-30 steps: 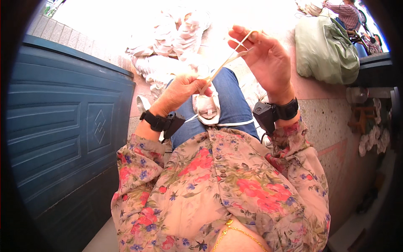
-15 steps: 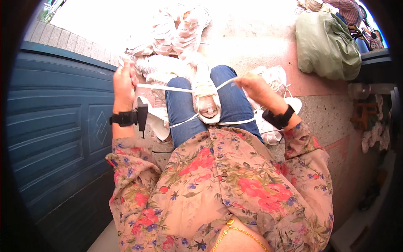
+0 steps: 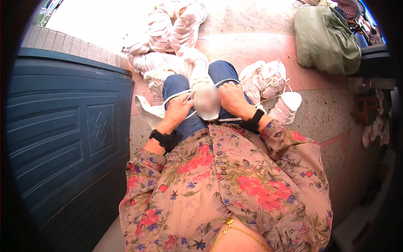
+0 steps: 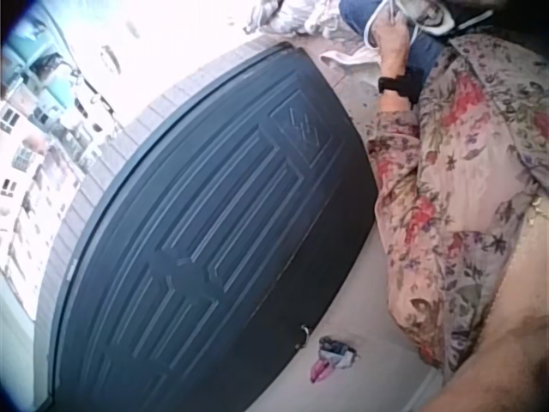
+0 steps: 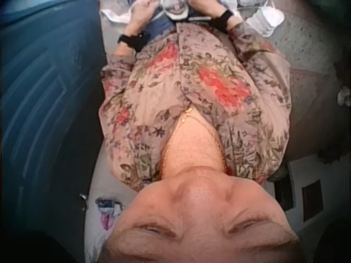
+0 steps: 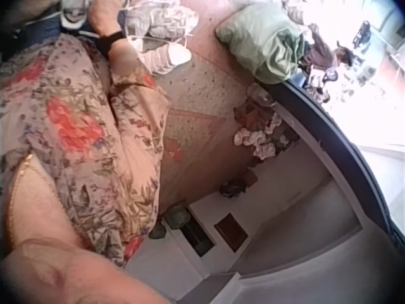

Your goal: Lacing white athletic shoes.

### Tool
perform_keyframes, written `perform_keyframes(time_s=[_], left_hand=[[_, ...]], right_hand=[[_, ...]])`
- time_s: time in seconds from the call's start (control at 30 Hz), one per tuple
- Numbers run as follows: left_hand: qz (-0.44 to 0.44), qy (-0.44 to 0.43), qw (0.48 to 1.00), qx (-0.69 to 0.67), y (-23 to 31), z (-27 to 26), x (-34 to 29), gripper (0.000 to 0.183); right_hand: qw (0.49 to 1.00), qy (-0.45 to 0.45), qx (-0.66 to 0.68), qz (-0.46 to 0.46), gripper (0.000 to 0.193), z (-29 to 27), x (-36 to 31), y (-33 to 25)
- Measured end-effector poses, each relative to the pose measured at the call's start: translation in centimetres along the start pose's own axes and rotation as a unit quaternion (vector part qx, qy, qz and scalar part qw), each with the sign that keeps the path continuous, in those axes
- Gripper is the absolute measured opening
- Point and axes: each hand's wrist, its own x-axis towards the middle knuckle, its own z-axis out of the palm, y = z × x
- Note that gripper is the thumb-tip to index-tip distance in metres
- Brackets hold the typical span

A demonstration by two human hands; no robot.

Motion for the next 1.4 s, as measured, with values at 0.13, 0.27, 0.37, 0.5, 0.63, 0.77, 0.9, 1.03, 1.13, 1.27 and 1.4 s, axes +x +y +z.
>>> perform_keyframes(time_s=[0.13,0.27,0.37,0.5,0.63,0.77,0.9,1.03,1.13,1.27,1.4], left_hand=[[-0.067,-0.004,0.994,0.086,1.0,-0.6,-0.2,0.027],[-0.097,0.037,0.989,0.106,-0.4,-0.8,-0.3,0.024],[-0.043,0.081,0.993,0.069,-0.5,-0.3,-0.9,0.020],[-0.024,0.077,0.989,0.120,-0.1,0.1,-0.8,0.017],[0.058,0.136,0.960,0.238,-1.0,0.7,-0.5,0.014],[0.102,0.154,0.934,0.305,-1.2,1.1,-0.6,0.011],[0.117,0.149,0.913,0.362,-0.4,1.4,-0.4,0.008],[0.178,0.099,0.841,0.502,1.2,2.2,0.2,0.007],[0.199,0.062,0.813,0.544,1.6,2.4,0.6,0.008],[0.200,0.079,0.827,0.519,1.4,2.1,0.1,0.009],[0.208,0.130,0.847,0.472,1.5,3.0,-0.8,0.009]], right_hand=[[0.993,0.026,-0.108,-0.037,0.010,-0.2,0.2,-1.6],[0.982,0.017,-0.135,-0.131,0.011,-0.6,0.4,-1.0],[0.996,-0.062,-0.048,-0.033,0.011,-0.6,0.5,-0.9],[0.981,-0.185,0.019,0.061,0.012,-0.8,2.1,-1.7],[0.993,-0.111,-0.047,-0.004,0.013,-0.4,1.4,-1.7],[0.999,0.027,-0.037,-0.026,0.011,-0.6,0.4,-1.9],[0.993,0.095,-0.053,-0.037,0.009,-0.1,0.4,-1.4],[0.994,0.089,-0.056,-0.032,0.014,0.6,0.2,-1.4],[0.995,0.096,-0.025,-0.033,0.015,0.9,-0.1,-1.4],[0.995,0.085,-0.021,-0.044,0.012,-0.2,-0.2,-2.4],[0.996,0.073,-0.028,-0.044,0.011,0.1,0.1,-2.3]])
